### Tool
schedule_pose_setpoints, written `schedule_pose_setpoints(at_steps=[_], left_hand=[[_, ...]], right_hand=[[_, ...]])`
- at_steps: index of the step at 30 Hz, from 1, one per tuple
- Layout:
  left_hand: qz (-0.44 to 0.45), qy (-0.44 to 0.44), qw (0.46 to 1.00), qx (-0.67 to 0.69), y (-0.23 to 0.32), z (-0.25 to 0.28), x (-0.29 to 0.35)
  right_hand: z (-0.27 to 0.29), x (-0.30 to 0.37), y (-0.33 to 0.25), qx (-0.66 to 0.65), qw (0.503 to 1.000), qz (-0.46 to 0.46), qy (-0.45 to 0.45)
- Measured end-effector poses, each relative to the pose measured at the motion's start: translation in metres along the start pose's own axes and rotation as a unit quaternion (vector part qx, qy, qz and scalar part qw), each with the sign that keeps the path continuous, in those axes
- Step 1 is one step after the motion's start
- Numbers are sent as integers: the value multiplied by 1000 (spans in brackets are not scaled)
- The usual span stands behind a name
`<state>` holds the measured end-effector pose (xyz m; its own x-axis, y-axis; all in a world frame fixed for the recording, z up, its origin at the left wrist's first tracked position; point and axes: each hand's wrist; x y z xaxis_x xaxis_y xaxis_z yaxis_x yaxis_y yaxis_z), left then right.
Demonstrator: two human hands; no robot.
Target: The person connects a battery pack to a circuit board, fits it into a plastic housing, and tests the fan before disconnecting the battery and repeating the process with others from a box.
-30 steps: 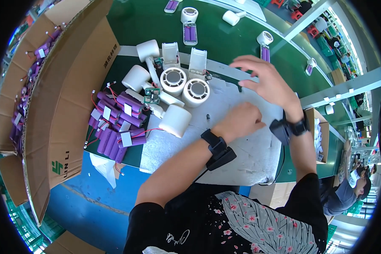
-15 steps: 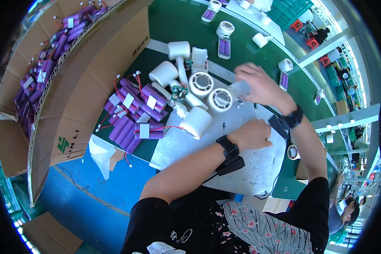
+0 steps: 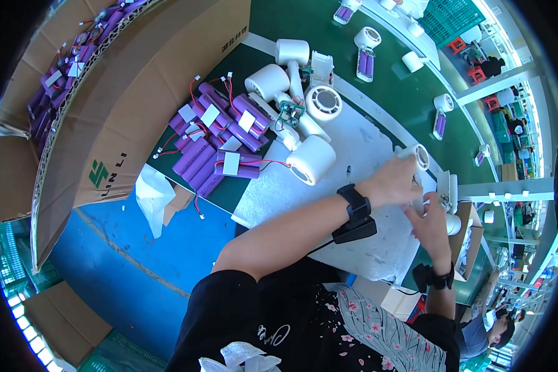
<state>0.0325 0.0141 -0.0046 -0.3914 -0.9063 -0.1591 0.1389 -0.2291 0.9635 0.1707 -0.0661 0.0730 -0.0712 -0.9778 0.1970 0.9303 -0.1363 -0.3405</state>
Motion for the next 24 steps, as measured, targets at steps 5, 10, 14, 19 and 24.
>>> schedule_pose_setpoints(at_steps=[5, 10, 14, 19, 24], left_hand=[[18, 5, 997, -78, -9, 4, 1], [-40, -82, 979, -180, -9, 17, -4], [-43, -71, 988, -132, -12, 13, -3], [-54, -57, 994, -69, -18, 22, 18], [-42, -18, 999, -12, -18, -9, -7]], right_hand=[[26, 4, -24, 55, 990, 99, -81], [56, -17, -113, -27, 925, 374, -58], [-1, -45, -183, 18, 797, 596, -97], [-60, -58, -223, 310, 717, 621, -67], [-92, -44, -250, 373, 707, 593, -101]])
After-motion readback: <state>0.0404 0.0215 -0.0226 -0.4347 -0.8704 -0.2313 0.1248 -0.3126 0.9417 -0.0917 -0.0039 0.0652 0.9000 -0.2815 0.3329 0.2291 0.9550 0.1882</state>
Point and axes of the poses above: each hand's wrist, its own x-axis away from the middle knuckle, its own z-axis out of the back of the hand, y = z × x, and after that the axes turned 4 degrees about z, right-handed
